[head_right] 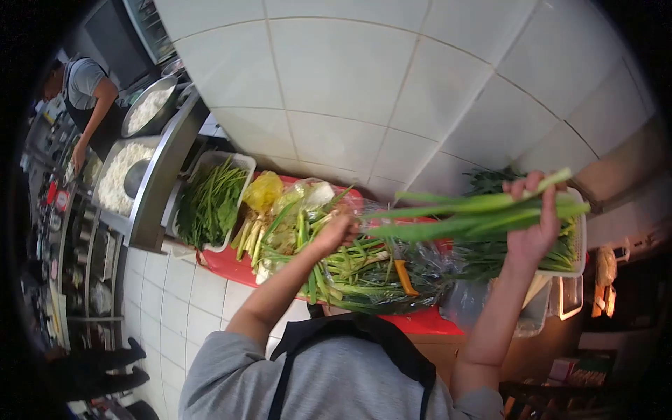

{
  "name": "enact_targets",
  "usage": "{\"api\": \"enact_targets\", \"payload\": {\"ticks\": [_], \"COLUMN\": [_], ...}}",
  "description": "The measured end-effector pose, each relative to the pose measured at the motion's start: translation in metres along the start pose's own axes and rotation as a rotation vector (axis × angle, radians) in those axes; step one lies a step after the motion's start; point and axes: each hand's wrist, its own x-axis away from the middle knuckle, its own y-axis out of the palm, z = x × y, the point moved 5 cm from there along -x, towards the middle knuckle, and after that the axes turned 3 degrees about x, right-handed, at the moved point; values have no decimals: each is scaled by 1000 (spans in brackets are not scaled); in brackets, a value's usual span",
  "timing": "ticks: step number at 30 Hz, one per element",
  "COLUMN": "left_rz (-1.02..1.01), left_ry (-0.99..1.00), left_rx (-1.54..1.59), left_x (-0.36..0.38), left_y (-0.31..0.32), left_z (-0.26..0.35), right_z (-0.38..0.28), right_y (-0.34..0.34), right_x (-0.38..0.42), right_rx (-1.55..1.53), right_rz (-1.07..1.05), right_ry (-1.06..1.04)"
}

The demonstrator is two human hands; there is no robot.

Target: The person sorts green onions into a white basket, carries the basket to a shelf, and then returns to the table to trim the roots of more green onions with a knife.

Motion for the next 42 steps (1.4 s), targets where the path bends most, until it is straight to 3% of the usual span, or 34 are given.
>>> {"api": "enact_targets", "payload": {"ticks": [1, 2, 3, 4, 5, 8, 10, 11, 12, 13, 14, 15, 16, 17, 19, 23, 26, 29, 31, 33, 36, 40, 42], "left_rz": [291, 108, 103, 256, 313, 94, 450, 627, 790, 700, 556, 540, 879, 955, 1001, 1069, 844, 732, 477, 307, 76, -100, -156], "left_ry": [23, -54, -157, 18, -172, -292, -302, -314, -271, -253, 69, -275, -300, -221, -218, -445, -640, -331, -14, 73, 219, 251, 359], "left_rx": [-40, 62, 219, 201, 267, 375, 168, 61, -272, -410, -624, -1149, -949, -1044, -1067, -1058, -977, -947, -608, -443, -505, -766, -924], "left_x": [13, -20, -24, -24, -19, -54, -60, -54, -55, -42, -40, -40, -16, -12, -12, -19, -16, -26, -27, -11, 3, 10, 24], "left_y": [16, 1, 4, 10, 20, 4, -36, -57, -98, -111, -125, -135, -130, -145, -183, -225, -213, -209, -198, -155, -83, -9, 37], "left_z": [4, -46, -65, -79, -88, -150, -163, -171, -193, -181, -174, -163, -125, -107, -94, -131, -106, -71, -36, 29, 114, 161, 184], "right_z": [2, 4, 7, 13, 18, 28, 30, 12, -15, -40, -58, -57, -54, -50, -31, 15, 36, 48, 60, 76, 113, 166, 188], "right_y": [9, 20, 29, 34, 34, 23, -4, -12, -11, -25, -39, -44, -48, -52, -59, -62, -52, -39, -32, -13, 32, 81, 85], "right_x": [6, 13, 20, 26, 32, 46, 55, 55, 47, 43, 42, 44, 46, 47, 57, 71, 76, 67, 65, 63, 59, 48, 39], "right_rx": [35, 70, 107, 165, 203, 321, 151, 167, 183, 233, 286, 334, 380, 423, 357, 357, 521, 539, 539, 520, 564, 646, 883], "right_rz": [-49, -96, -141, -131, -117, -107, -51, -1, 45, 43, 47, 84, 119, 149, 95, 24, 103, 24, -15, -69, -272, -356, -405], "right_ry": [8, 10, 10, 2, 15, 39, 117, 38, -48, -97, -145, -119, -88, -58, 70, 231, 315, 391, 493, 623, 787, 596, 284]}}
